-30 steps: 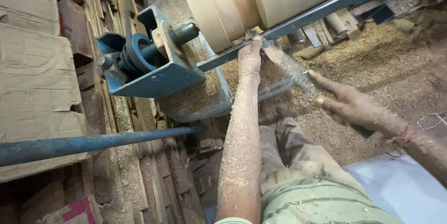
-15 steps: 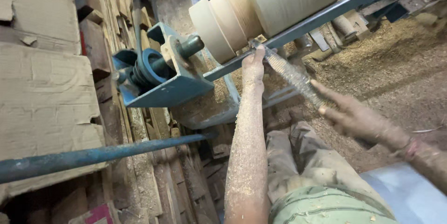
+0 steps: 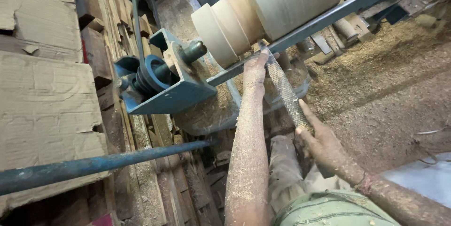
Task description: The person shapes a spinning wooden workpiece mounted on a lathe. They hold a chisel against the rotating wood to cut its profile, then use a rasp file to smooth the surface, repositioning the tools repeatedly along the workpiece and briefly picking up a pencil before resuming cutting.
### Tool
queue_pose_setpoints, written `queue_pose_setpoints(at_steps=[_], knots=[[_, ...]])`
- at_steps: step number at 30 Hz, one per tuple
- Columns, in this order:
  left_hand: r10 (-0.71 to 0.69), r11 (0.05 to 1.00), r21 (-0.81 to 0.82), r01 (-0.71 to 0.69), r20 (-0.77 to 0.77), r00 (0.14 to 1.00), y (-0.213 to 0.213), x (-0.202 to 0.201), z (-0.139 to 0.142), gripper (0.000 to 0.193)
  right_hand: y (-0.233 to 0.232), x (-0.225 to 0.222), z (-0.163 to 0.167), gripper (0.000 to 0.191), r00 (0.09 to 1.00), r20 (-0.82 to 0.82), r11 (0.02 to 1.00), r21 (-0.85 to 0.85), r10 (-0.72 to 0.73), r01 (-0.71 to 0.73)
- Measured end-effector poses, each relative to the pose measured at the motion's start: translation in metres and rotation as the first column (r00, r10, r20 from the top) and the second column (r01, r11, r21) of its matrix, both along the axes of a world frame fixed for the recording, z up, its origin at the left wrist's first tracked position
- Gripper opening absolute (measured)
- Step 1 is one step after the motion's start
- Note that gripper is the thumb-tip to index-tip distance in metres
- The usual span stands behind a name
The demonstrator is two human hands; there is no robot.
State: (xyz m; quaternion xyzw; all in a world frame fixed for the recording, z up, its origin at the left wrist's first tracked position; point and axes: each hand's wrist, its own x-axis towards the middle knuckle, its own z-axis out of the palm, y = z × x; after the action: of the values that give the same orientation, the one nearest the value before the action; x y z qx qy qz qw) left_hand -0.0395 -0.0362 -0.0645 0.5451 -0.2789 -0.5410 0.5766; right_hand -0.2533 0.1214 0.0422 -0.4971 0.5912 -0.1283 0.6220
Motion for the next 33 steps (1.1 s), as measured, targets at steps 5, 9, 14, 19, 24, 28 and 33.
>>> queue_pose_setpoints(at_steps=[5, 9, 14, 19, 24, 28, 33], knots=[[0.004, 0.997, 0.078, -0.001, -0.037, 0.999, -0.007, 0.001, -0.004, 0.032, 0.012, 0.022, -0.004, 0.085, 0.994, 0.049, 0.995, 0.038, -0.092, 0.091], [-0.015, 0.997, 0.069, 0.019, -0.056, 0.998, -0.015, 0.0, -0.014, 0.031, 0.015, 0.024, -0.002, 0.085, 0.997, 0.035, 0.996, -0.045, -0.075, 0.077], [0.065, 0.998, 0.02, -0.064, -0.039, 0.997, -0.021, -0.018, -0.03, 0.036, -0.01, -0.014, -0.001, 0.083, 0.991, -0.101, 0.995, -0.041, 0.083, -0.088], [0.264, 0.963, -0.041, -0.265, -0.024, 0.964, -0.015, -0.048, -0.012, 0.04, -0.051, -0.045, 0.013, 0.085, 0.958, -0.165, 0.97, -0.028, 0.233, -0.24], [0.331, 0.943, 0.095, -0.318, -0.33, 0.884, 0.007, -0.093, 0.027, 0.026, -0.066, -0.059, 0.024, 0.077, 0.953, -0.094, 0.954, -0.061, 0.288, -0.294], [0.329, 0.944, 0.059, -0.324, -0.209, 0.921, 0.013, -0.093, 0.043, 0.03, -0.042, -0.042, 0.015, 0.076, 0.964, -0.088, 0.886, -0.38, 0.252, -0.267], [0.221, 0.972, 0.103, -0.211, -0.097, 0.971, 0.021, -0.075, 0.048, 0.03, -0.022, -0.02, 0.013, 0.084, 0.98, -0.141, 0.988, -0.046, 0.141, -0.149]])
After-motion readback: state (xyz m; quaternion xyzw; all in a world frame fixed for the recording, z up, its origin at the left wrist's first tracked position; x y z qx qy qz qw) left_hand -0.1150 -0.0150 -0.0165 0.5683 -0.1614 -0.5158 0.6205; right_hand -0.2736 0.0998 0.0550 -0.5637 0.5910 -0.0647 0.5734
